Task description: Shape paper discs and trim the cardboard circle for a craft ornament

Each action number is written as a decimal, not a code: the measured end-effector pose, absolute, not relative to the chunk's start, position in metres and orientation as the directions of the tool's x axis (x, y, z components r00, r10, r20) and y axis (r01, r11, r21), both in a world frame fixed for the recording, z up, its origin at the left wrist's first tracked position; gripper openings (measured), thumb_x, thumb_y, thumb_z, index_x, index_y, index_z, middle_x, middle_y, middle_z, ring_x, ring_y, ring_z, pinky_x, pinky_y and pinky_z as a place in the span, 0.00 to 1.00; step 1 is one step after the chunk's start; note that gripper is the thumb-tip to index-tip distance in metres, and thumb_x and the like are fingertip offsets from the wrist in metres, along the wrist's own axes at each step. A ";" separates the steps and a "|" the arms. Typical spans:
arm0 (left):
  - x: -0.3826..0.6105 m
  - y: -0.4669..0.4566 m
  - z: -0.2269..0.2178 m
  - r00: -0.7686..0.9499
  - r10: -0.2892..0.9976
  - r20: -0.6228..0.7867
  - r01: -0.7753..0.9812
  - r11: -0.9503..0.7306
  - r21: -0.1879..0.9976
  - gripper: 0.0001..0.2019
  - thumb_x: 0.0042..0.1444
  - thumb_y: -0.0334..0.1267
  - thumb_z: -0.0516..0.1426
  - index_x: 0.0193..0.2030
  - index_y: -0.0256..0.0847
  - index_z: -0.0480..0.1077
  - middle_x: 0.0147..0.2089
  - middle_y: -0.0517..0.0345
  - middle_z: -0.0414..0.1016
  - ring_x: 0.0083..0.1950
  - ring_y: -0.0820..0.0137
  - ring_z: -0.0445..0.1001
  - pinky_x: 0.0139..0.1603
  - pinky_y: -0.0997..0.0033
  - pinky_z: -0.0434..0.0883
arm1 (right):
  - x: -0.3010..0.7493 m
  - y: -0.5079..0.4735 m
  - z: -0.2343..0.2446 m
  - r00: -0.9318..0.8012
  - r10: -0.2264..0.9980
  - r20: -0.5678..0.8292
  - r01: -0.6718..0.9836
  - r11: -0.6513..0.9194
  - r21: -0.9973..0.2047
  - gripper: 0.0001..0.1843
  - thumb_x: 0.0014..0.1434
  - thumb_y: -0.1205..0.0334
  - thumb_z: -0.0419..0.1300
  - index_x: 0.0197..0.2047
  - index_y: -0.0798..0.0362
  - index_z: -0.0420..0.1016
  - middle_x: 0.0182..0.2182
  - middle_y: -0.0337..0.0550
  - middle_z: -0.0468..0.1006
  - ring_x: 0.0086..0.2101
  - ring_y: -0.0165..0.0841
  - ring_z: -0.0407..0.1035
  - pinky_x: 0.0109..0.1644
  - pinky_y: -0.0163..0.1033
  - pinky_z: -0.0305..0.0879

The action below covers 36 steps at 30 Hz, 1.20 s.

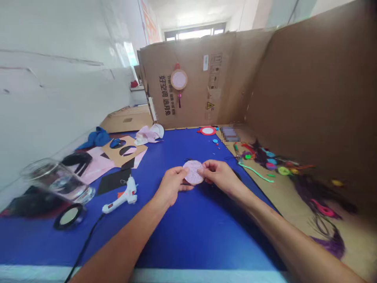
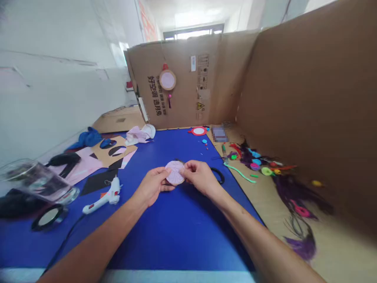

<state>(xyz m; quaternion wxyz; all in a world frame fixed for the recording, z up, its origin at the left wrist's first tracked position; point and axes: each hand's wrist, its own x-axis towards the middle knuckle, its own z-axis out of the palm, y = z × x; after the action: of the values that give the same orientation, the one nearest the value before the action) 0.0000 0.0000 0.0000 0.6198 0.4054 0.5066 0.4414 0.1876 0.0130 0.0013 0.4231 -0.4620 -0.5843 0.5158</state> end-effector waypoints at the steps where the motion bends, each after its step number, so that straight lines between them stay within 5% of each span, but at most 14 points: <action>1: 0.000 -0.001 0.000 0.093 0.961 -0.259 -0.137 0.270 0.953 0.09 0.62 0.40 0.62 0.40 0.34 0.77 0.37 0.46 0.83 0.31 0.68 0.81 0.27 0.74 0.78 | 0.188 0.013 0.001 -0.207 0.978 0.019 0.116 0.044 -0.992 0.21 0.48 0.43 0.70 0.30 0.52 0.72 0.21 0.35 0.72 0.21 0.27 0.62 0.26 0.34 0.58; 13: -0.004 0.002 -0.002 0.015 0.973 -0.229 -0.221 0.226 0.949 0.13 0.61 0.43 0.64 0.45 0.33 0.79 0.38 0.45 0.84 0.29 0.70 0.79 0.27 0.74 0.78 | 0.188 0.015 -0.005 -0.248 0.969 0.011 0.133 0.045 -0.990 0.22 0.48 0.43 0.73 0.32 0.52 0.74 0.24 0.36 0.75 0.22 0.27 0.64 0.27 0.34 0.60; 27: -0.042 0.031 0.004 -0.241 0.942 -0.231 -0.407 0.118 0.906 0.04 0.65 0.34 0.60 0.42 0.35 0.73 0.37 0.48 0.83 0.31 0.66 0.83 0.29 0.72 0.78 | 0.206 0.024 0.001 -0.172 0.983 -0.069 0.177 -0.038 -0.983 0.24 0.43 0.44 0.76 0.31 0.51 0.74 0.25 0.37 0.76 0.22 0.26 0.64 0.26 0.33 0.59; 32: -0.046 0.034 0.001 -0.213 0.949 -0.231 -0.391 0.134 0.910 0.03 0.63 0.32 0.61 0.43 0.35 0.74 0.37 0.48 0.83 0.31 0.67 0.83 0.28 0.73 0.77 | 0.216 0.026 0.000 -0.259 0.964 -0.055 0.394 0.054 -0.918 0.22 0.56 0.40 0.67 0.40 0.51 0.78 0.28 0.39 0.78 0.24 0.29 0.67 0.27 0.34 0.59; 36: -0.049 0.036 0.000 -0.224 0.943 -0.244 -0.366 0.150 0.918 0.03 0.62 0.31 0.61 0.41 0.36 0.74 0.36 0.48 0.83 0.30 0.67 0.82 0.28 0.73 0.77 | 0.223 0.029 -0.008 -0.142 0.979 0.146 0.722 0.203 -0.662 0.17 0.60 0.47 0.66 0.46 0.49 0.79 0.33 0.41 0.80 0.32 0.35 0.73 0.36 0.38 0.64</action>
<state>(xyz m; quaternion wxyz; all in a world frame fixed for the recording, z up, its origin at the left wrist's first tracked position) -0.0491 0.0356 0.0004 0.5562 0.2800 0.5156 0.5886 0.2232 0.0286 -0.0078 0.2854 -0.5896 -0.7212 0.2253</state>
